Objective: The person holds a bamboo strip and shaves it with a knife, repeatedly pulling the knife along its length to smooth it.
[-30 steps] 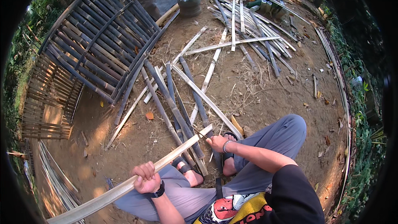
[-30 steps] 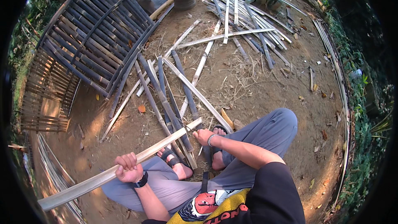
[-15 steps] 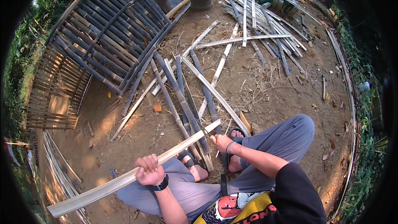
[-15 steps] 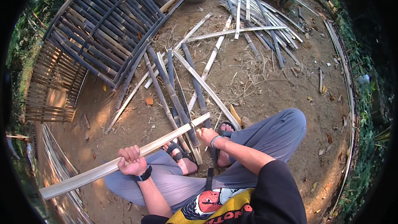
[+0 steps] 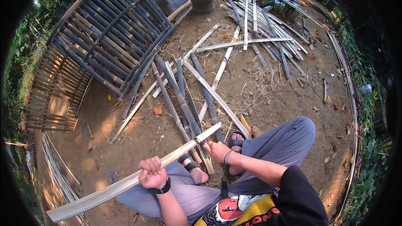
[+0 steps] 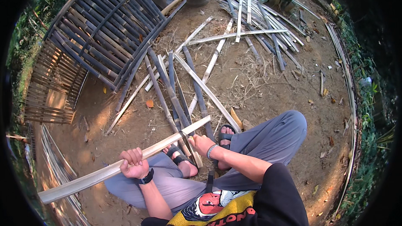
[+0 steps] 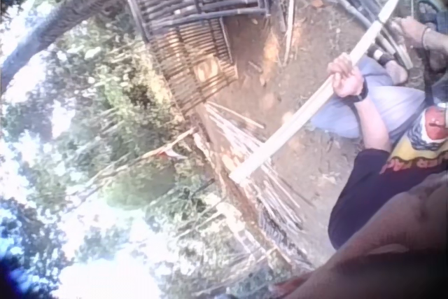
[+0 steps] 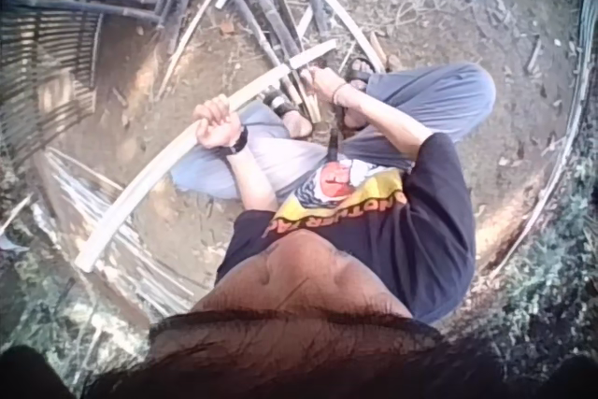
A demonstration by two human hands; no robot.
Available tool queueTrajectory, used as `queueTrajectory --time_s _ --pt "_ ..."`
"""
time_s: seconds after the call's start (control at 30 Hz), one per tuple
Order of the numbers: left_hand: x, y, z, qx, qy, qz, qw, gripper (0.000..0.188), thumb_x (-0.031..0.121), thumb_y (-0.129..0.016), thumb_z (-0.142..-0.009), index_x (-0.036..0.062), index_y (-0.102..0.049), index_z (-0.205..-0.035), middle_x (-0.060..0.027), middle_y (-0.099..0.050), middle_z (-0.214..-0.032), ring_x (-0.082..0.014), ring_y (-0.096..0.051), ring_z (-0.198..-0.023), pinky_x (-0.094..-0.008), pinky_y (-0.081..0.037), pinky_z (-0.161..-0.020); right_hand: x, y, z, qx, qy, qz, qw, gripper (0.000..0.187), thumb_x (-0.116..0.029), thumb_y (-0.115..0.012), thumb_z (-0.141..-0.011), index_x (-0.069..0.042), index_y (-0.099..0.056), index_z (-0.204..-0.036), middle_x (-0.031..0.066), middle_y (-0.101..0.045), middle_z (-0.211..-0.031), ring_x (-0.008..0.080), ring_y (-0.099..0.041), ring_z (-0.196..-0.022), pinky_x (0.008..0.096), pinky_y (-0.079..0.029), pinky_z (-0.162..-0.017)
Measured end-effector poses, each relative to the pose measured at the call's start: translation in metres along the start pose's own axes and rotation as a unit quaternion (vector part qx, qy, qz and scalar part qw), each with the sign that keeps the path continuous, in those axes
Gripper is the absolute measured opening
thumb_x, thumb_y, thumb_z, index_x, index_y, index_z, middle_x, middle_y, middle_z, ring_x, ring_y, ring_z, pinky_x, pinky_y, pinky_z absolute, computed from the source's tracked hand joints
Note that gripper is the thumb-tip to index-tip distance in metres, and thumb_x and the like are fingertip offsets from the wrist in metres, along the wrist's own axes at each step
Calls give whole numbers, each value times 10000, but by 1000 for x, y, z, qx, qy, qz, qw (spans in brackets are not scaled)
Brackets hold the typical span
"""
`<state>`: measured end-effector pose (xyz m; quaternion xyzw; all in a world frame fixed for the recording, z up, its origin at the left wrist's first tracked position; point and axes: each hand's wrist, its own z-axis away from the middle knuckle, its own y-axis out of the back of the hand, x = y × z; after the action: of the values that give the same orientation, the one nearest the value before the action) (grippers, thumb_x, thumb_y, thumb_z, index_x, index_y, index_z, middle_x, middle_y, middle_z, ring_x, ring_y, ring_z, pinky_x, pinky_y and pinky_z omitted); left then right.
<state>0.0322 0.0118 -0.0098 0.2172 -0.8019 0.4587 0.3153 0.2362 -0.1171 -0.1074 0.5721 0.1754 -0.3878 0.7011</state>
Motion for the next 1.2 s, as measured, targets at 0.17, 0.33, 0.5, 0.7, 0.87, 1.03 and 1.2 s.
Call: queueTrajectory --time_s 0.17,0.33,0.5,0.7,0.87,1.03,1.2 --pt "-8 -6 -5 -7 7 13 1000 330 266 -521 -815 142 -319 -585 24 -303 -446 -82 -266 -378 -251 -235 -450 124 -50 -30 38 -94 81 992 461 -361 -362 -998 49 -566 -941 271 -637 -774 424 -651 -780 508 -538 -670" --pt "-2 1 0 9 4 1 1000 332 268 -523 -815 141 -319 -586 26 -301 -446 -81 -265 -381 -251 -227 -447 44 -23 -17 39 -27 11 999 438 -362 -394 -992 34 -557 -901 286 -633 -770 455 -634 -752 519 -523 -677" --pt "-5 1 -1 3 3 8 1000 330 264 -522 -817 142 -320 -586 27 -306 -449 -82 -263 -379 -252 -226 -441 59 -11 -19 21 -136 45 989 461 -362 -369 -995 25 -596 -890 282 -641 -796 446 -639 -786 521 -524 -703" --pt "-3 0 -2 2 -1 13 1000 308 229 -507 -804 139 -319 -578 17 -315 -451 -86 -255 -380 -261 -228 -445 56 3 -21 -30 -126 65 989 466 -375 -375 -990 20 -621 -959 271 -649 -831 440 -645 -797 518 -516 -755" --pt "-3 0 -3 18 -4 13 1000 300 216 -499 -800 140 -315 -576 18 -310 -454 -85 -254 -380 -262 -226 -447 25 35 -8 5 -159 63 985 487 -381 -381 -986 37 -622 -912 273 -654 -841 434 -649 -805 520 -517 -753" --pt "-3 1 -5 6 -1 1 1000 316 245 -506 -818 143 -315 -588 26 -306 -454 -83 -251 -383 -255 -227 -445 102 -18 -36 -7 -169 64 984 498 -536 -385 -929 -133 -676 -910 203 -681 -923 391 -669 -807 542 -505 -683" --pt "-7 -3 -5 15 4 7 1000 310 243 -505 -818 143 -317 -593 24 -309 -455 -85 -252 -384 -254 -229 -444 47 25 -12 -22 -94 80 992 437 -341 -362 -999 21 -603 -951 223 -657 -834 434 -643 -796 509 -511 -747"
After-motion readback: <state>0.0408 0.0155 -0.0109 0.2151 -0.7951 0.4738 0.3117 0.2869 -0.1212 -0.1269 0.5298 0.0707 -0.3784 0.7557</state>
